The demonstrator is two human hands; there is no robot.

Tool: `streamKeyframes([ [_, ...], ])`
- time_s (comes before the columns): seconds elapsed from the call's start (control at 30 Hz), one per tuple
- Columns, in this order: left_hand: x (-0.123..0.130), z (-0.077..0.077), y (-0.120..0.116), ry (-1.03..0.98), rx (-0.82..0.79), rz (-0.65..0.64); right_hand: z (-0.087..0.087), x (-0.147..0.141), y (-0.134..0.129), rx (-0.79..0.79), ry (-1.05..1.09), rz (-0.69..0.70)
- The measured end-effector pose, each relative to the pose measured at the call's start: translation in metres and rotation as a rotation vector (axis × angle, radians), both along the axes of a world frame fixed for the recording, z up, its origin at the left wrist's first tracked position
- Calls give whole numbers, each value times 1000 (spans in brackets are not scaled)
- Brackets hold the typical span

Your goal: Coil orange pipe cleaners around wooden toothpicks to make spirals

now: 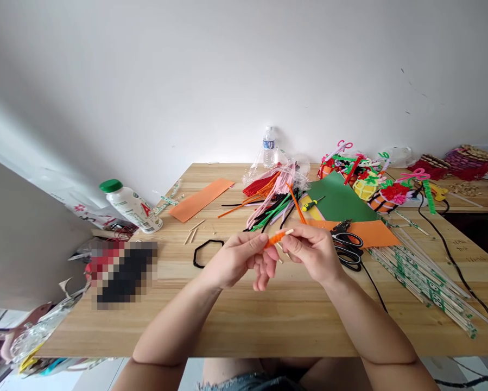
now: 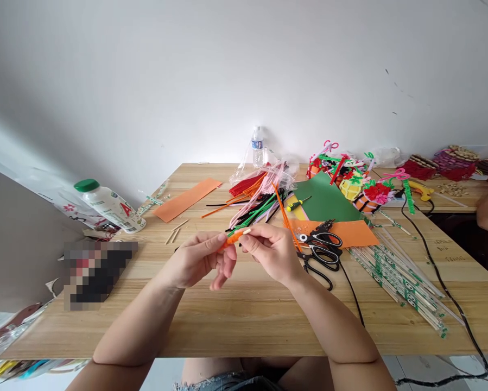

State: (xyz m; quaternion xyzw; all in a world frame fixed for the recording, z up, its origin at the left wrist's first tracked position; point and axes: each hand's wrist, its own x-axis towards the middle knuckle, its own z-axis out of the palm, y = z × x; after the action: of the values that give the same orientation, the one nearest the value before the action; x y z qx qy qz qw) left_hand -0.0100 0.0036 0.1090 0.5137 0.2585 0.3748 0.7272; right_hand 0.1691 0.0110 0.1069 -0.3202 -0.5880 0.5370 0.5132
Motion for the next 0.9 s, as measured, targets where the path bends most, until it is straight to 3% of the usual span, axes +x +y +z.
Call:
streamKeyframes([
  [0.07, 1, -1, 1, 22, -1, 59, 0, -1, 0, -15, 5, 4],
  [0.27, 8, -6, -6, 214, 392, 470, -3, -2, 3, -60, 67, 24],
  [0.33, 8, -6, -7, 191, 378, 444, -4, -1, 5, -74, 84, 48],
  [0.47, 4, -3, -2, 44, 107, 66, -3, 2, 4, -66, 56, 88],
  [0.53, 2, -2, 1, 12, 40, 20, -2, 2, 2, -68, 44, 102],
  [0.67, 4, -4, -2, 114, 156, 196, -2, 0, 2, -88, 20, 62],
  [0.8, 8, -7, -8, 236, 450, 534, -5, -1, 5, -116, 45, 34],
  [0.87, 8, -8, -8, 225, 453, 550, -5, 0, 6, -129, 58, 51],
  [0.9, 8, -8, -6, 202, 399, 475, -5, 0, 5, -132, 58, 60],
])
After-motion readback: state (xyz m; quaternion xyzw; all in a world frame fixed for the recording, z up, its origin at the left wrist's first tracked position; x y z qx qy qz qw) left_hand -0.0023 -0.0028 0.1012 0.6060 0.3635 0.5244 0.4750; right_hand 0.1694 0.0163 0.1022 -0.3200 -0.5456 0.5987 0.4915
